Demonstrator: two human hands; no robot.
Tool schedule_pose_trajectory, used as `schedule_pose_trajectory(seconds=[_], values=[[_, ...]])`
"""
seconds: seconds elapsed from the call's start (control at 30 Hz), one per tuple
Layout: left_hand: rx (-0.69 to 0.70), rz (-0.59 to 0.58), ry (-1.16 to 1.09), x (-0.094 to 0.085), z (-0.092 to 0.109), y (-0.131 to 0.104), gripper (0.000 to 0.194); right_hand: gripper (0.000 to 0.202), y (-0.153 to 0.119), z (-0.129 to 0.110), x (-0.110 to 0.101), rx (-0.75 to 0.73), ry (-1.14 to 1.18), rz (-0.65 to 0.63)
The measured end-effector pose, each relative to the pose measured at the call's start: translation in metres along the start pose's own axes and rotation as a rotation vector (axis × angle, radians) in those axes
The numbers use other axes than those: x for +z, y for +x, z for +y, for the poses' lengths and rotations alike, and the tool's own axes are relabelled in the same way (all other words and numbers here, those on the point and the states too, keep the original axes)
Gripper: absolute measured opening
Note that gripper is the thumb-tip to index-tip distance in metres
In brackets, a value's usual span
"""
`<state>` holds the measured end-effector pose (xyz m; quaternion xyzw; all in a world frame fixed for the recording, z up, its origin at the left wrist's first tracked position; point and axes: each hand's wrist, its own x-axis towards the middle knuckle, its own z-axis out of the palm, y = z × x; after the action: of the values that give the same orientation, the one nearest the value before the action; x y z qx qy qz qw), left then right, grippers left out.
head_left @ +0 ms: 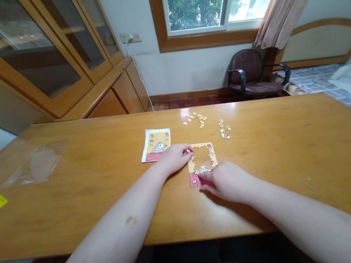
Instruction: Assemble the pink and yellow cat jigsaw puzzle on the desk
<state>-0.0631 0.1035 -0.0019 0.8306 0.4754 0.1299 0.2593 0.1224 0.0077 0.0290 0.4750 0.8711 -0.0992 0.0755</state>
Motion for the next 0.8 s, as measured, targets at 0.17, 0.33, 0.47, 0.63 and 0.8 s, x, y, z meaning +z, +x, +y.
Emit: schedule_pose_trajectory(seconds=[0.17, 0.33, 0.47, 0.63, 0.8], values=[[0.008, -0.008, 0.001, 0.000, 0.000, 0.001, 0.024, 0.041, 0.002, -0.001, 0.005, 0.013, 0.003, 0.018], [0.027, -0.031, 0.041, -0.003, -0.001, 0.000, 0.023, 0.045, 0.003, -0.003, 0.004, 0.022, 0.022, 0.005], [0.050, -0.085, 0.072, -0.009, -0.002, -0.003, 0.023, 0.049, 0.003, -0.004, 0.003, 0.047, 0.040, 0.003], [0.055, -0.159, 0.080, -0.012, -0.002, -0.005, 0.024, 0.047, 0.004, -0.004, 0.005, 0.047, 0.071, 0.008], [0.050, -0.169, 0.082, -0.013, 0.001, -0.005, 0.024, 0.051, 0.006, -0.005, 0.007, 0.061, 0.069, 0.013]])
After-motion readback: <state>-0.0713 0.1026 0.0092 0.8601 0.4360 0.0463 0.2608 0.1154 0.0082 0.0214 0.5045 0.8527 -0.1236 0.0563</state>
